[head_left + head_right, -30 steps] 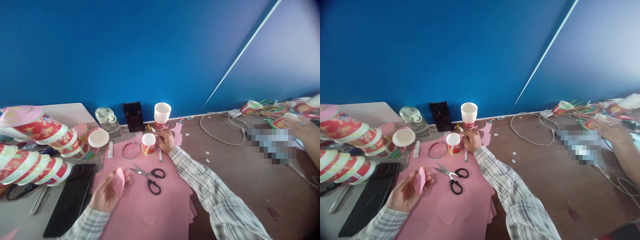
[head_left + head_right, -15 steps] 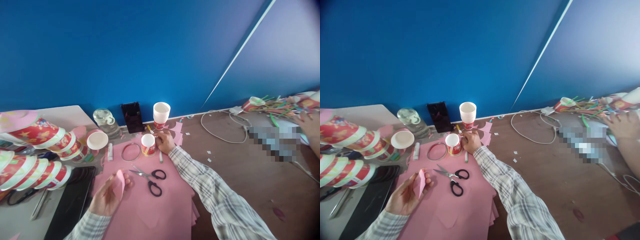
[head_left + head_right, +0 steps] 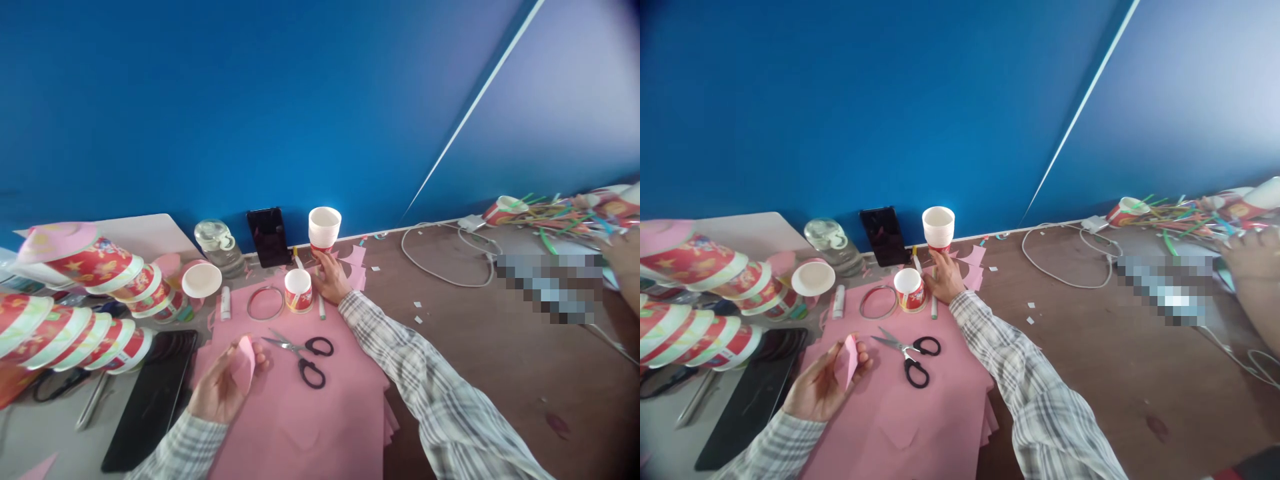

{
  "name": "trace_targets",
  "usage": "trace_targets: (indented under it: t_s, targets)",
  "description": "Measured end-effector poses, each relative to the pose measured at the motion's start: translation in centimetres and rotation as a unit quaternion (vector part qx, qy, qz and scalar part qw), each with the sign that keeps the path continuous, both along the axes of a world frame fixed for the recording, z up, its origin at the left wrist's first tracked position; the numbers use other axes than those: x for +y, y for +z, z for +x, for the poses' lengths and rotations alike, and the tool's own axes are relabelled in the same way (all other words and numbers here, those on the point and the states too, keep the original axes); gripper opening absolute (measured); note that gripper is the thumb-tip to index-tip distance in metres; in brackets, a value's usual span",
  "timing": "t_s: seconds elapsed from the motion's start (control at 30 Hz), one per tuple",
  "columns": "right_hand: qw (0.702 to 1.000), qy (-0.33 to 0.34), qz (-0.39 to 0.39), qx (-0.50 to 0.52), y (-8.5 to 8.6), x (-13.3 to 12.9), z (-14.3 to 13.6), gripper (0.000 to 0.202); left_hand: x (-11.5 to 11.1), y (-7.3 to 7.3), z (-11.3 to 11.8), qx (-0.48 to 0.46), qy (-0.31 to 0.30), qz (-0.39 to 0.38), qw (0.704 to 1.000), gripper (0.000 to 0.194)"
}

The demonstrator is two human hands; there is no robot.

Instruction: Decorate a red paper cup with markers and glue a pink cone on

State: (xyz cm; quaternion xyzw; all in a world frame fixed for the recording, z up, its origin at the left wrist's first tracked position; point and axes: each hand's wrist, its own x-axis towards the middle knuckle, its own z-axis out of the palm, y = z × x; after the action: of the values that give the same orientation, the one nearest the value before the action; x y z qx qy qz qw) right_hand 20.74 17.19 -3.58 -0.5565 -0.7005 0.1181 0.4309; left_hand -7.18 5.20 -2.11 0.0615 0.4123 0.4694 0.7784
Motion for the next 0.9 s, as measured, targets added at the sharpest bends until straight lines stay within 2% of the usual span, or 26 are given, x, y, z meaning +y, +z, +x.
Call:
trace_targets:
  t_s: [0.17,0.27,0.4,0.57,0.7,0.9]
  targets:
    - [0.998,-0.041,0.032,0.045,-0.4,0.0,0.2,0.034,0.0,0.1,0.1,-0.004,-0.004,0.027,1.000,0.046]
    - [0.994,-0.071,0.039,0.073,-0.9,0.3,0.4,0.025,0.0,0.3,0.4,0.010,-0.001,0.043,0.999,0.042]
    - [0.988,-0.112,0.044,0.098,-1.1,0.5,1.0,0.022,-0.2,1.1,1.1,0.029,0.005,0.063,0.998,0.035]
    - [0.984,-0.139,0.055,0.097,-0.4,-0.1,1.4,0.021,-0.5,1.7,1.7,0.034,0.015,0.090,0.995,0.034]
    - [0.986,-0.127,0.077,0.079,0.4,-2.0,0.7,0.023,-0.5,1.3,1.5,0.012,-0.004,0.114,0.993,0.032]
    - [0.987,-0.085,0.135,0.034,1.7,-7.3,-0.9,0.028,-0.3,0.9,1.4,0.006,-0.013,0.111,0.994,0.033]
